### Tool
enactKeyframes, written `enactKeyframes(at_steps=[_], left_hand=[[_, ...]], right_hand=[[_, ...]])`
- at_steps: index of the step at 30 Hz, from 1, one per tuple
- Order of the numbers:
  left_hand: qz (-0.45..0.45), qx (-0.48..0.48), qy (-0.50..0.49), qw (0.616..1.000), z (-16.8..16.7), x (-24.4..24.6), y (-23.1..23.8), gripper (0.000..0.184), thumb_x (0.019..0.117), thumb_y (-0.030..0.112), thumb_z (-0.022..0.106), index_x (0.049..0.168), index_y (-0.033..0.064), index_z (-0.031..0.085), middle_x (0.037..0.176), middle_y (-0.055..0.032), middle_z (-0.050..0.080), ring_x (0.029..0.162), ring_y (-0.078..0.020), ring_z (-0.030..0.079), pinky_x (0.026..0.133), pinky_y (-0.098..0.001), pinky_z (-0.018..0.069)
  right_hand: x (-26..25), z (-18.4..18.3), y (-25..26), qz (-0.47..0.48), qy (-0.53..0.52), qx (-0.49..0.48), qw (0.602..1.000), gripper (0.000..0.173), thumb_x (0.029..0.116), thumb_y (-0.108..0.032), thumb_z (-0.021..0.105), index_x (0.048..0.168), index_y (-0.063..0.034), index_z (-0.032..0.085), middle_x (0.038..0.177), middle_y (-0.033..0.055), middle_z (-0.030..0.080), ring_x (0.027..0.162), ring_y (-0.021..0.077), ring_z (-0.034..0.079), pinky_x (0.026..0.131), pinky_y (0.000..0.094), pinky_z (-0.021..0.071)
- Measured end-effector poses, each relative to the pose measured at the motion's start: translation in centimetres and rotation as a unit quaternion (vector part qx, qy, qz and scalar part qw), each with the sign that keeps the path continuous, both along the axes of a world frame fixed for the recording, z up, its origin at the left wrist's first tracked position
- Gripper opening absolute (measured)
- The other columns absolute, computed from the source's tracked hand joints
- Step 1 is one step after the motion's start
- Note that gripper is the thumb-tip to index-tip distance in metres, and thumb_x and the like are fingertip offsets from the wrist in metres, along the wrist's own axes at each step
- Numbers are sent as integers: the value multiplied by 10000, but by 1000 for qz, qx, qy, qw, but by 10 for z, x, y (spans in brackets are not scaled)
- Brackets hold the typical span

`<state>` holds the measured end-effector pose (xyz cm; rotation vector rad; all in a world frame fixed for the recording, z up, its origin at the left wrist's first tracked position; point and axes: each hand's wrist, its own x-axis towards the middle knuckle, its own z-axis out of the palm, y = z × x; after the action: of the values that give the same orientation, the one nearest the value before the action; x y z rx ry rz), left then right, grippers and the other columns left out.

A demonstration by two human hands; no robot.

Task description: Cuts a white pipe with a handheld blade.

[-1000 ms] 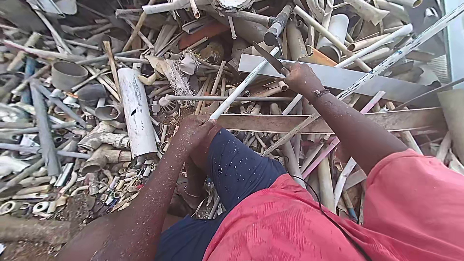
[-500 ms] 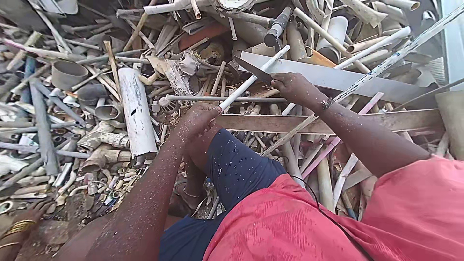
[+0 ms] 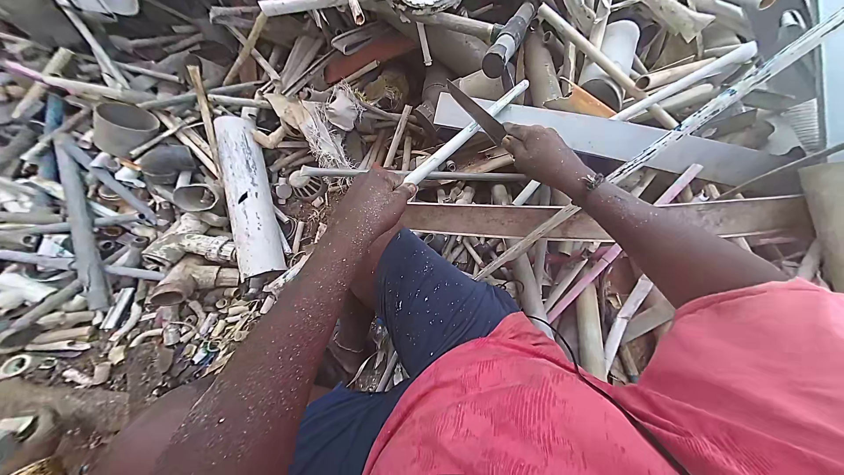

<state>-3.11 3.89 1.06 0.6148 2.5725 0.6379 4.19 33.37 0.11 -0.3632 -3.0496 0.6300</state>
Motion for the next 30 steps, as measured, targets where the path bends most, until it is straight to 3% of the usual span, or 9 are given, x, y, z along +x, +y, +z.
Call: enactKeyframes(at_steps=[2, 7, 10, 12, 14, 17, 22, 25, 30], left_hand=[[-11, 21, 5, 1000, -5, -4, -2, 423, 1075, 341, 531, 783, 55, 639, 711, -119, 578, 705, -301, 584, 665, -550, 457], [9, 57, -71, 996, -16, -4, -3, 416, 1086, 358, 508, 850, 58, 674, 642, -74, 547, 518, -200, 485, 529, -412, 429], [45, 93, -157, 982, -11, -7, -4, 416, 1098, 341, 481, 860, 41, 643, 590, -49, 513, 407, -124, 363, 398, -282, 322], [51, 111, -178, 976, -9, -10, -7, 410, 1097, 339, 481, 853, 48, 633, 578, -38, 511, 391, -103, 343, 379, -252, 298], [30, 84, -132, 987, -14, -7, -2, 434, 1093, 345, 495, 797, 54, 622, 575, -48, 504, 410, -135, 383, 408, -306, 341], [-4, 19, -27, 999, -10, -4, 7, 417, 1077, 331, 526, 804, 45, 655, 718, -135, 603, 668, -291, 590, 644, -531, 474], [-39, -39, 86, 995, -15, 8, -2, 303, 1057, 293, 572, 1181, 61, 722, 1049, -220, 709, 1051, -424, 665, 906, -646, 496], [-56, -66, 155, 984, -18, 20, 3, 321, 1057, 235, 549, 1298, 61, 670, 1105, -215, 704, 1051, -418, 680, 890, -623, 525], [-93, -72, 314, 942, -33, 20, -9, 403, 992, 81, 594, 1394, 83, 626, 1096, -232, 674, 920, -441, 690, 690, -585, 565]], right_hand=[[10, 2, -22, 43, 4, 7, 999, 427, 1120, -299, 389, 1437, -99, 593, 1218, 179, 710, 1135, 361, 674, 976, 572, 494], [-3, -20, 25, -99, 4, 7, 995, 437, 1112, -307, 377, 1451, -110, 571, 1216, 238, 685, 1145, 436, 652, 953, 646, 486], [16, -16, -1, -20, 19, -49, 998, 423, 1119, -292, 389, 1426, -94, 603, 1040, 192, 710, 929, 355, 683, 856, 568, 518], [15, -10, 1, -19, 12, -27, 999, 433, 1120, -323, 382, 1448, -143, 599, 1180, 168, 720, 1074, 347, 687, 943, 577, 504], [5, -9, 16, -74, -20, 13, 997, 439, 1115, -341, 373, 1479, -193, 567, 1259, 179, 694, 1173, 391, 654, 968, 623, 489], [2, -7, -5, -20, -18, 38, 999, 418, 1117, -323, 387, 1452, -150, 570, 1159, 204, 707, 1101, 413, 674, 916, 617, 511], [-3, -9, 3, -47, 0, 39, 998, 428, 1118, -345, 378, 1437, -157, 591, 1145, 205, 714, 1081, 412, 685, 897, 622, 522], [-16, -20, 43, -110, 10, 3, 994, 414, 1109, -301, 383, 1360, -75, 624, 1171, 245, 687, 1102, 437, 662, 912, 653, 496], [3, -12, 19, -55, 13, 17, 998, 434, 1115, -313, 383, 1473, -157, 572, 1209, 184, 715, 1102, 384, 689, 934, 602, 515]])
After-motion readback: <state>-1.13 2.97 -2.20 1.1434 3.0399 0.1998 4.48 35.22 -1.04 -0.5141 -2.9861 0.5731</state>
